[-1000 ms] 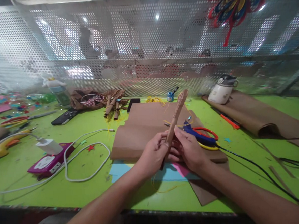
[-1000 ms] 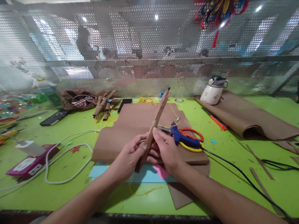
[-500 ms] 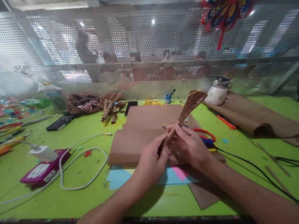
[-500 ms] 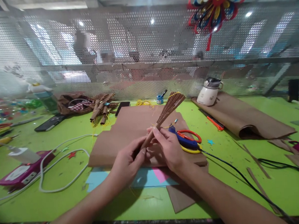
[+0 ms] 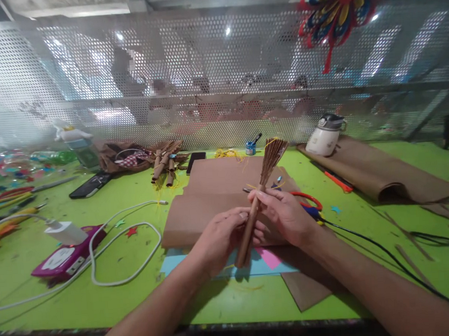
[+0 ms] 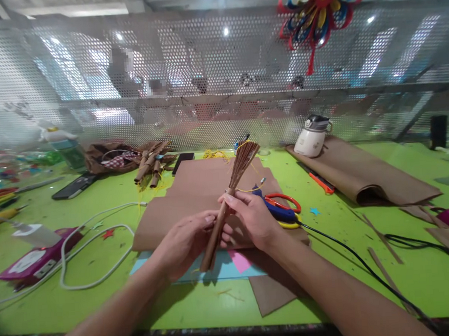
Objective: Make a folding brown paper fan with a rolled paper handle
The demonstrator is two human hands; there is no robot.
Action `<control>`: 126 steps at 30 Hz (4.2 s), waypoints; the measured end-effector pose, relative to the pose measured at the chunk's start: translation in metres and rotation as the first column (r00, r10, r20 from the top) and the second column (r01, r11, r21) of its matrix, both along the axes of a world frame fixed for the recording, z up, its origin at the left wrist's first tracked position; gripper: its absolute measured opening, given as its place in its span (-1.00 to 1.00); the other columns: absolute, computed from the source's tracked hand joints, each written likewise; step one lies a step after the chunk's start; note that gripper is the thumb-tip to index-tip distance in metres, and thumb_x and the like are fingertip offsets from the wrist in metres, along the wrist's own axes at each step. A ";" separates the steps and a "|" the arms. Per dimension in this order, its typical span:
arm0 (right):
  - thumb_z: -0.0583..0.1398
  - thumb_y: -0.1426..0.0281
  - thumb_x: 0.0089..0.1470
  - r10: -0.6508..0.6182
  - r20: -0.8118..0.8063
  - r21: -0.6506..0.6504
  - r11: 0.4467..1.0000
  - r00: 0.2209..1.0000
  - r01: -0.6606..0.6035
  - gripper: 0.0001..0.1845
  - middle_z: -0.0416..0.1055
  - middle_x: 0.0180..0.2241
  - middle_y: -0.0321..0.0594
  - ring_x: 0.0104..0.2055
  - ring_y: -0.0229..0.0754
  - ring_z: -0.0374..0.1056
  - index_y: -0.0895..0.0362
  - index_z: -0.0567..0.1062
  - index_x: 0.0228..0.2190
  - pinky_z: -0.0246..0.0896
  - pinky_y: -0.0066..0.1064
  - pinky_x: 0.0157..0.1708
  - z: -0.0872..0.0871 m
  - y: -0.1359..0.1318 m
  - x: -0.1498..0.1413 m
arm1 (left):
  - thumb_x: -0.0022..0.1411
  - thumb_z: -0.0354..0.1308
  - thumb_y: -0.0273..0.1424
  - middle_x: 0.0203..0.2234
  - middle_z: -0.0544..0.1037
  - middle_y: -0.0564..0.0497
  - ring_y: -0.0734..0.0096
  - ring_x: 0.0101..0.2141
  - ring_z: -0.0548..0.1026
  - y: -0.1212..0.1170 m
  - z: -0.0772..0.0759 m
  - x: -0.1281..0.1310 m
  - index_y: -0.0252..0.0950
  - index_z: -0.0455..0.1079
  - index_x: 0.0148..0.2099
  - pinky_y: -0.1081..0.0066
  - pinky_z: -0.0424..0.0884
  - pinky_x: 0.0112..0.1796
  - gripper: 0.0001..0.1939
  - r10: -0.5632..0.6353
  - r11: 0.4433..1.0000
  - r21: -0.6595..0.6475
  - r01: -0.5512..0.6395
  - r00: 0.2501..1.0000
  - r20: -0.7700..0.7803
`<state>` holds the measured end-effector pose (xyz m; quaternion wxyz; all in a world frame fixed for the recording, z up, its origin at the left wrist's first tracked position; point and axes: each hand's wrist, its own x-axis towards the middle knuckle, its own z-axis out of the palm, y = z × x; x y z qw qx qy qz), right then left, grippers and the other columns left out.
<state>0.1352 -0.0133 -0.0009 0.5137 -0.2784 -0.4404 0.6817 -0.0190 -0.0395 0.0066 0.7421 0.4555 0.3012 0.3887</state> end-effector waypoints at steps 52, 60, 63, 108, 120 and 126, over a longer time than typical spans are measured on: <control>0.20 0.28 0.01 0.140 0.081 0.088 0.985 0.987 -0.147 -0.77 0.40 -0.47 -0.24 -0.49 -0.33 0.27 0.20 0.53 -0.44 0.21 -0.50 -0.53 0.033 0.020 -0.008 | 0.16 0.18 -0.38 -0.35 0.52 -0.07 0.45 -0.36 0.46 0.002 0.005 -0.002 -0.38 0.46 -0.22 0.37 0.39 -0.21 -0.83 -0.048 0.995 -0.084 0.055 0.995 0.087; 0.16 0.15 0.02 -0.343 0.636 0.457 0.889 0.691 0.020 -0.65 0.46 -0.44 -0.22 -0.39 -0.23 0.33 0.18 0.55 -0.43 0.22 -0.39 -0.37 0.032 0.039 0.055 | 0.07 0.26 -0.41 -0.38 0.54 -0.03 0.52 -0.38 0.48 0.004 0.021 -0.016 -0.38 0.47 -0.24 0.53 0.40 -0.29 -0.82 0.164 0.985 -0.065 -0.158 0.980 0.114; 0.12 0.24 0.04 -0.456 0.826 0.508 0.856 0.331 -0.091 -0.70 0.49 -0.44 -0.20 -0.35 -0.15 0.34 0.17 0.56 -0.44 0.19 -0.38 -0.35 0.025 0.041 0.095 | 0.05 0.27 -0.44 -0.39 0.55 -0.03 0.52 -0.38 0.48 0.007 0.022 -0.018 -0.38 0.46 -0.28 0.54 0.41 -0.31 -0.84 0.222 0.975 -0.063 -0.215 0.967 0.124; 0.07 0.18 0.13 -0.510 0.761 0.630 0.728 0.402 -0.270 -0.68 0.55 -0.51 -0.23 -0.48 -0.08 0.47 0.02 0.58 -0.33 0.45 -0.31 -0.42 0.022 -0.039 0.080 | 0.16 0.15 -0.44 -0.39 0.47 -0.06 0.44 -0.38 0.45 0.015 0.006 -0.014 -0.38 0.42 -0.25 0.43 0.40 -0.29 -0.89 0.233 0.949 -0.223 -0.224 0.972 0.012; 0.01 0.18 0.15 -0.705 0.660 0.749 0.588 0.260 -0.305 -0.64 0.53 -0.43 -0.13 -0.40 0.00 0.47 0.08 0.53 -0.27 0.44 -0.20 -0.33 0.008 -0.045 0.084 | 0.18 0.12 -0.47 -0.43 0.46 -0.03 0.49 -0.44 0.44 0.014 0.008 -0.012 -0.38 0.40 -0.29 0.45 0.40 -0.33 -0.93 0.243 0.947 -0.220 -0.233 0.970 0.016; 0.08 0.30 0.12 -0.648 0.674 0.739 0.580 0.355 -0.343 -0.73 0.53 -0.28 -0.20 -0.29 -0.05 0.47 0.01 0.45 -0.14 0.43 -0.32 -0.29 0.010 -0.045 0.081 | 0.16 0.15 -0.46 -0.46 0.48 -0.03 0.48 -0.44 0.45 0.015 0.008 -0.012 -0.37 0.39 -0.32 0.46 0.41 -0.33 -0.94 0.250 0.948 -0.206 -0.241 0.968 0.019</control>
